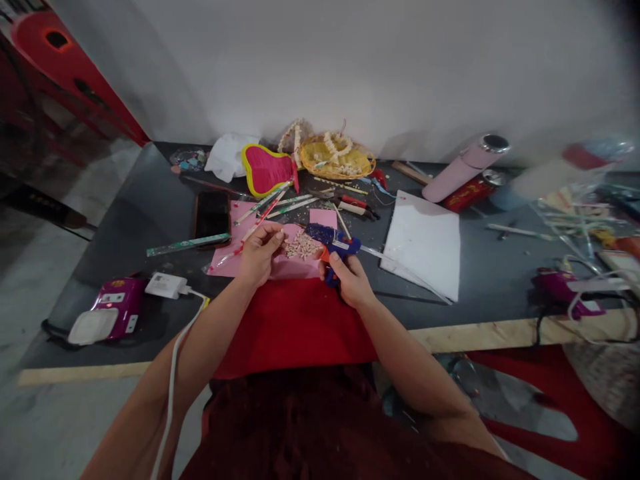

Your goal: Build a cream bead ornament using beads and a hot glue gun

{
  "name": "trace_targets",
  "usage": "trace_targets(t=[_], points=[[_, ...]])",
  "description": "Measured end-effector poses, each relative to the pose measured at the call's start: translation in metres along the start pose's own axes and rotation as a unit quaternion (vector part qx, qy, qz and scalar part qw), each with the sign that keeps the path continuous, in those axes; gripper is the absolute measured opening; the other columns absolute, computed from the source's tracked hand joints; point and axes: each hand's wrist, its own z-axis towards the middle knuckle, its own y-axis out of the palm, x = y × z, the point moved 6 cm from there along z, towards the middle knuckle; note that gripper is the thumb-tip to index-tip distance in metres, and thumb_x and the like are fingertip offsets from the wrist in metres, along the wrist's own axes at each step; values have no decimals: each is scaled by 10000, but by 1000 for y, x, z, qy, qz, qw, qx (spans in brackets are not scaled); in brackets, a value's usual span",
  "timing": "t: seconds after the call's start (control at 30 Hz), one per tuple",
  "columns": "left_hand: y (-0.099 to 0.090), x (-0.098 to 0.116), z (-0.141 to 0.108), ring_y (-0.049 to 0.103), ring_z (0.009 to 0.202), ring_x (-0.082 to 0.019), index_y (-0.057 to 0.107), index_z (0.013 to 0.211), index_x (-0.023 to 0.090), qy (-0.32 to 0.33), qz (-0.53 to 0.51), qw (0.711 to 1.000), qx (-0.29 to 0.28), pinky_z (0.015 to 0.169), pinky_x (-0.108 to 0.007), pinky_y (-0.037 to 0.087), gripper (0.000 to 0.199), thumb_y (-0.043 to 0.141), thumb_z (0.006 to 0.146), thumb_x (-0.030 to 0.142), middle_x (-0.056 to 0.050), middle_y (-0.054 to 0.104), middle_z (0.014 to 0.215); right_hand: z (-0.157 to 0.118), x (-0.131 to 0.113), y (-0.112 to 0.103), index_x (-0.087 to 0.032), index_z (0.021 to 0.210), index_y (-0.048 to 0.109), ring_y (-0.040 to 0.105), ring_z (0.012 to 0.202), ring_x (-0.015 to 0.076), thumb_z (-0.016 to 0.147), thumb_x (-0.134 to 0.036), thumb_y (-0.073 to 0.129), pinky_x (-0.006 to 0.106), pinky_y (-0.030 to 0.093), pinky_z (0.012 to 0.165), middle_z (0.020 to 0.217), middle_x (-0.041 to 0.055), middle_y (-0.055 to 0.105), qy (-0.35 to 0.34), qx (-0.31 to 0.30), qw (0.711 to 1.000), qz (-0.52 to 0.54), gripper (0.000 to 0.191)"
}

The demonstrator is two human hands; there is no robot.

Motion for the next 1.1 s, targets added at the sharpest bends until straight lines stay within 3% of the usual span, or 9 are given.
trace_targets(t=[0.13,0.47,1.1], points=[[-3,1,3,537,554,-56,625,866,180,5,-4,1000,8,530,-192,458,193,704,697,228,15,608,728,-1,-2,5,-204,890,598,476,571,111,861,-525,476,252,397,560,630,-10,513,4,-32,999,-36,344],[-1,-5,2,563,586,-72,611,883,179,-11,-6,1000,-24,554,-208,468,211,706,706,242,-9,644,771,-2,-4,8,-188,854,570,451,563,92,876,-516,456,244,376,548,661,-7,504,-4,-49,998,-39,347],[5,-2,-1,548,562,-59,624,852,160,-30,-47,998,-33,539,-178,450,219,737,670,207,0,641,729,-1,-2,9,-182,810,488,422,545,70,886,-495,454,239,359,533,709,-13,483,-8,-59,998,-21,324]])
